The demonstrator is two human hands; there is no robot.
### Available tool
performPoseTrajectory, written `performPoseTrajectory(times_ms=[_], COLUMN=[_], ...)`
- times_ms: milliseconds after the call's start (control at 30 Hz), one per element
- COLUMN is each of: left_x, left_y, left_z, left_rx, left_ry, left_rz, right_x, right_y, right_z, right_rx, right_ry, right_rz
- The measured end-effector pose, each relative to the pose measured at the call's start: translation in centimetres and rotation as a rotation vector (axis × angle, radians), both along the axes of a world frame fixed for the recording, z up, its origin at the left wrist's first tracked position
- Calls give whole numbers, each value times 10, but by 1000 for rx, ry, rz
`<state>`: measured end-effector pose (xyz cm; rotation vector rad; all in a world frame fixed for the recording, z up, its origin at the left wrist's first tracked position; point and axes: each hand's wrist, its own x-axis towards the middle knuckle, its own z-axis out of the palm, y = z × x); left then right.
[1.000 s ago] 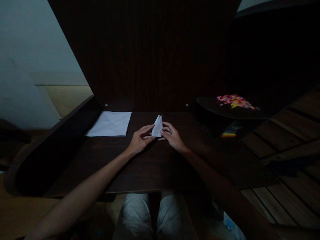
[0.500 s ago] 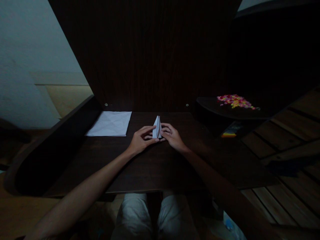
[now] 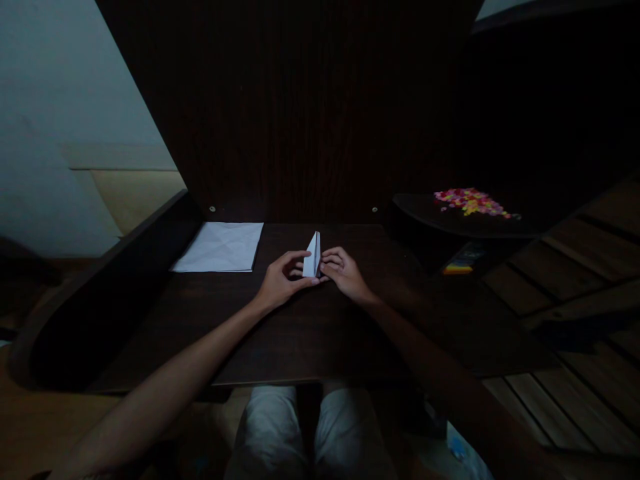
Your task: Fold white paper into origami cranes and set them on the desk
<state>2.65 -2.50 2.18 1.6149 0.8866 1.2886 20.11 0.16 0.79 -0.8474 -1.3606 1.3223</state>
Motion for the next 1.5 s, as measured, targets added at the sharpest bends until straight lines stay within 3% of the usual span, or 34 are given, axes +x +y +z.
performPoseTrajectory(times_ms=[233, 567, 800, 1033, 1233, 1400, 1500], left_x=[0, -5, -5, -3, -5, -2, -2], left_y=[-1, 3, -1, -1, 2, 6, 7], left_z=[3, -5, 2, 4, 0, -4, -6], left_rx=[17, 111, 237, 214, 204, 36, -26], left_ry=[59, 158, 230, 218, 160, -46, -59], left_rz=[43, 133, 167, 177, 180, 91, 26], right_x=[-1, 1, -1, 0, -1, 1, 2], right_y=[1, -6, -5, -4, -5, -3, -2], right_z=[-1, 7, 8, 8, 7, 5, 5], right_rx=[12, -93, 7, -16, 44, 79, 107], right_ry=[-24, 14, -30, 32, -6, 6, -22], right_rz=[0, 68, -1, -6, -5, -22, -18])
